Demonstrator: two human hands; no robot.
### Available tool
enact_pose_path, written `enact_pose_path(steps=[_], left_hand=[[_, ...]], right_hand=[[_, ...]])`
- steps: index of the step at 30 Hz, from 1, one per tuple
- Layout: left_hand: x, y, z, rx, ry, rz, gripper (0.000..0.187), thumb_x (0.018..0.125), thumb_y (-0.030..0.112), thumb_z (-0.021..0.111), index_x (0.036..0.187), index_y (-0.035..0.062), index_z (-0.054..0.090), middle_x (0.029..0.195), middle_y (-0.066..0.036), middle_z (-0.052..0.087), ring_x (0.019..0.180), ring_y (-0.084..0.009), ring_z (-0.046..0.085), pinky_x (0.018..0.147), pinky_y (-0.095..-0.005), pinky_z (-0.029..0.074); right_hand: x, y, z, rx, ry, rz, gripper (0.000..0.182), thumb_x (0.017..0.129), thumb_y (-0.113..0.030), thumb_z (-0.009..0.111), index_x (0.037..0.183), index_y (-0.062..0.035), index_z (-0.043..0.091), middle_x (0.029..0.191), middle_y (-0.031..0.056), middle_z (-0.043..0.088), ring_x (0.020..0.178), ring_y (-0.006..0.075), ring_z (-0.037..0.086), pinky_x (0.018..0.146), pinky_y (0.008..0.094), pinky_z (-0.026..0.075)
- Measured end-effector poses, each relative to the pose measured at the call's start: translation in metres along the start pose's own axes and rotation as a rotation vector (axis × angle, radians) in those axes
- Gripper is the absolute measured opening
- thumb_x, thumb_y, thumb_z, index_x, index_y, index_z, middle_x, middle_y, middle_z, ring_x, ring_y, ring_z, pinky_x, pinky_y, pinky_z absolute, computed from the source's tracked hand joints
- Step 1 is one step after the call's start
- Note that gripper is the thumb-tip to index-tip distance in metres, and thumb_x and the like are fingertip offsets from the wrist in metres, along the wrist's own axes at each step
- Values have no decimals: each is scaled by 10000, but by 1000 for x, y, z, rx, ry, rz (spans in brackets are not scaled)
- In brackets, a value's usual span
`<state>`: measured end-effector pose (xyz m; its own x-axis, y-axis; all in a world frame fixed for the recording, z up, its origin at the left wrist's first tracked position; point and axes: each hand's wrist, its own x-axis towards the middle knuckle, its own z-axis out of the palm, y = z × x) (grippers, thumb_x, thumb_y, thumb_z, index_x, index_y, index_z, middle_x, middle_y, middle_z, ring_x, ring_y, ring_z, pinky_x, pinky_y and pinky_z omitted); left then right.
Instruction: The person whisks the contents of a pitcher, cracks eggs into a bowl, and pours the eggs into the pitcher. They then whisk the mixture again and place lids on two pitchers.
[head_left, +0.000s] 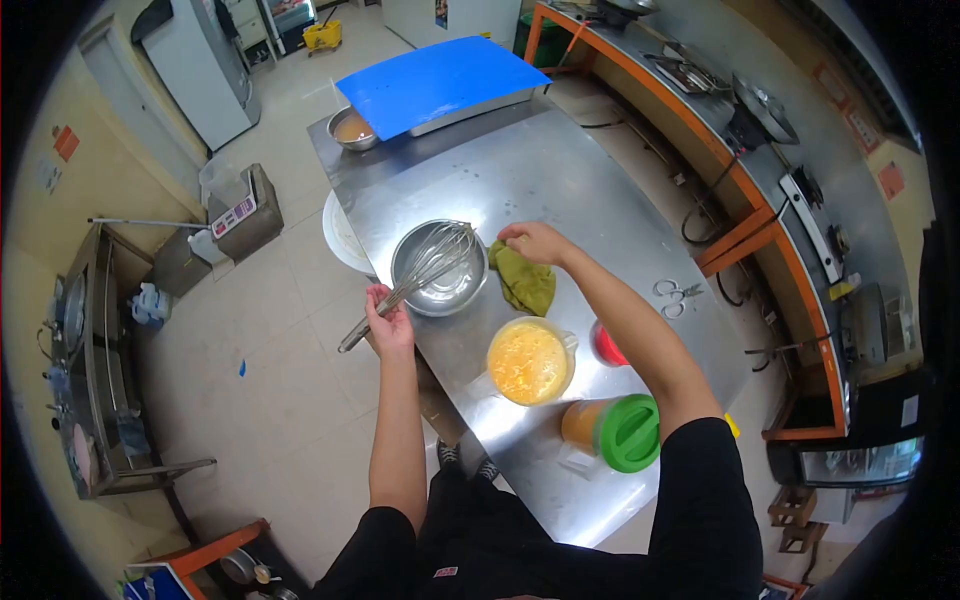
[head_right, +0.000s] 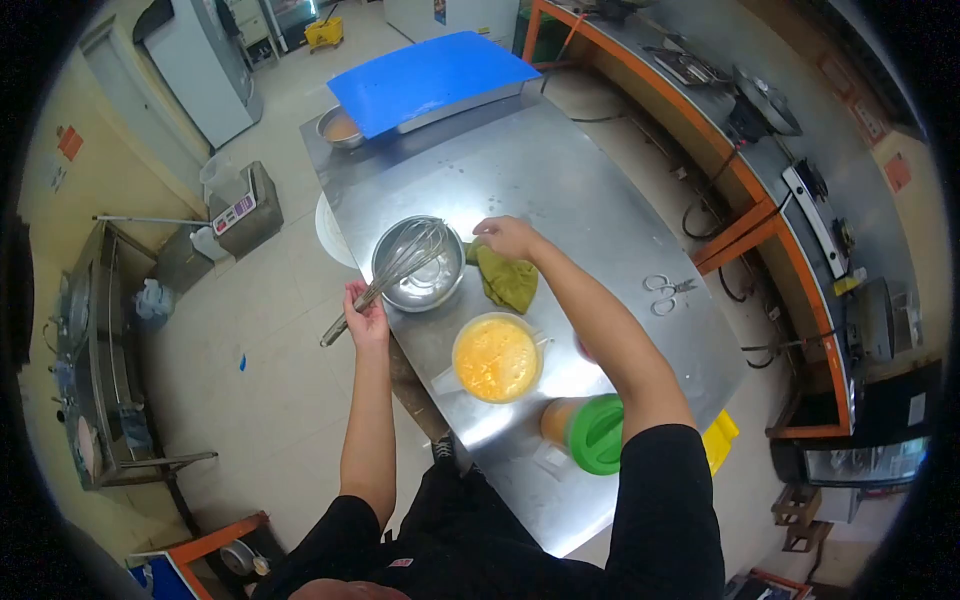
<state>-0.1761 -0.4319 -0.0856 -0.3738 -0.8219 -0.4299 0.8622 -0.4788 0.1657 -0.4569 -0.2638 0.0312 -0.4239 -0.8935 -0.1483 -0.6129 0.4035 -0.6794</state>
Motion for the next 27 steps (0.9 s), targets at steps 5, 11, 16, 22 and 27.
enact_pose_path(steps=[5, 11, 16, 22, 27], left_hand=[[-20, -3, 27, 279, 47, 256, 342, 947, 215, 632, 1215, 22, 545, 1135, -72, 570, 1033, -197, 571, 964, -391, 515], [-16, 0, 11, 880, 26, 433, 393, 935, 269, 654, 1243, 44, 558, 1166, -60, 553, 1033, -149, 542, 870, -293, 475], [-38, -4, 25, 1027, 81, 137, 422, 905, 307, 686, 1271, 134, 568, 1227, -45, 558, 1064, -165, 546, 833, -307, 485], [-41, -3, 25, 887, 14, -103, 381, 894, 304, 698, 1223, 143, 591, 1144, -34, 579, 1022, -177, 554, 814, -339, 544], [-33, -8, 17, 859, 18, -99, 386, 897, 307, 697, 1224, 138, 583, 1170, -50, 572, 1050, -199, 547, 847, -362, 529]], right_hand=[[-8, -1, -11, -273, -66, -99, 278, 904, -235, 576, 1131, -107, 673, 1101, 171, 647, 1044, 323, 609, 923, 387, 478], [-105, -15, -57, -352, -62, -56, 268, 897, -211, 599, 1147, -132, 654, 1160, 159, 609, 1096, 331, 576, 944, 413, 466], [-209, 69, -70, -595, -134, 310, 688, 796, -447, 710, 1383, -182, 468, 1304, 309, 476, 1172, 476, 512, 993, 489, 444], [-232, 148, -37, -462, -143, 554, 1224, 562, -682, 800, 1532, -241, 197, 1502, 378, 122, 1308, 559, 349, 1080, 538, 372], [-217, 136, -11, -401, -137, 514, 1235, 542, -631, 818, 1524, -211, 198, 1499, 354, 129, 1326, 552, 321, 1089, 532, 371]])
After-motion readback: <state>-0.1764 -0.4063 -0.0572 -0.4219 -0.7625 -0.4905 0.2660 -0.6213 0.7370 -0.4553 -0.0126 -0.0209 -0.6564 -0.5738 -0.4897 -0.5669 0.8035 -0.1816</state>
